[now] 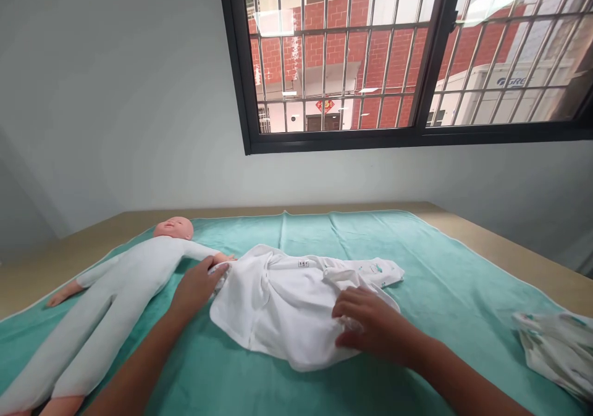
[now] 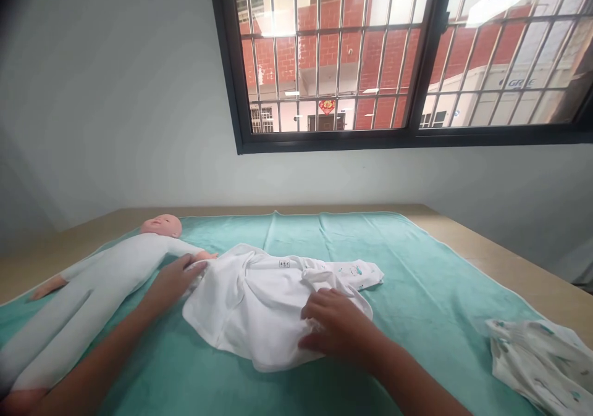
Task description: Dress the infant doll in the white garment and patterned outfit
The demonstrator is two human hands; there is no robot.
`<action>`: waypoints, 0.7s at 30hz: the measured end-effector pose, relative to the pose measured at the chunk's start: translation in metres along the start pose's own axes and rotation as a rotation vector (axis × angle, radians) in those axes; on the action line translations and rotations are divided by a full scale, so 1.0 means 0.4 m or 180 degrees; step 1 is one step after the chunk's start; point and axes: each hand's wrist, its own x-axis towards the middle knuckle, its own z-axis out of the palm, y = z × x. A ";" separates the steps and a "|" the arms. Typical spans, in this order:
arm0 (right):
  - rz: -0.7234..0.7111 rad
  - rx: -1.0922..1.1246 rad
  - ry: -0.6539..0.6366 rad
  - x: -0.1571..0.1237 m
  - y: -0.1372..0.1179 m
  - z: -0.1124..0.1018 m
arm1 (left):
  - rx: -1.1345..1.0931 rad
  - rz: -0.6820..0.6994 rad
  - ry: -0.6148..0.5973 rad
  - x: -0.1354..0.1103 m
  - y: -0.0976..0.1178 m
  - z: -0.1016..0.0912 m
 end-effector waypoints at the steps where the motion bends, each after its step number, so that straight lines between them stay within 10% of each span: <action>1: -0.0191 0.0027 -0.0133 0.003 -0.025 0.009 | 0.0254 0.0062 0.0298 -0.002 0.000 0.006; 8: -0.0770 -0.0539 -0.0075 0.014 -0.062 0.075 | 0.1092 0.0768 0.0979 -0.033 0.061 0.038; 12: -0.0853 -0.0859 0.0158 0.021 -0.058 0.080 | 0.1038 0.0406 -0.0109 -0.074 0.122 0.010; 17: -0.0962 -0.1158 0.0097 0.022 -0.056 0.062 | 0.0680 0.1433 -0.1421 -0.161 0.194 -0.028; 21: -0.0626 -0.0959 0.0009 0.018 -0.047 0.056 | 0.0220 0.1805 -0.1763 -0.195 0.212 -0.016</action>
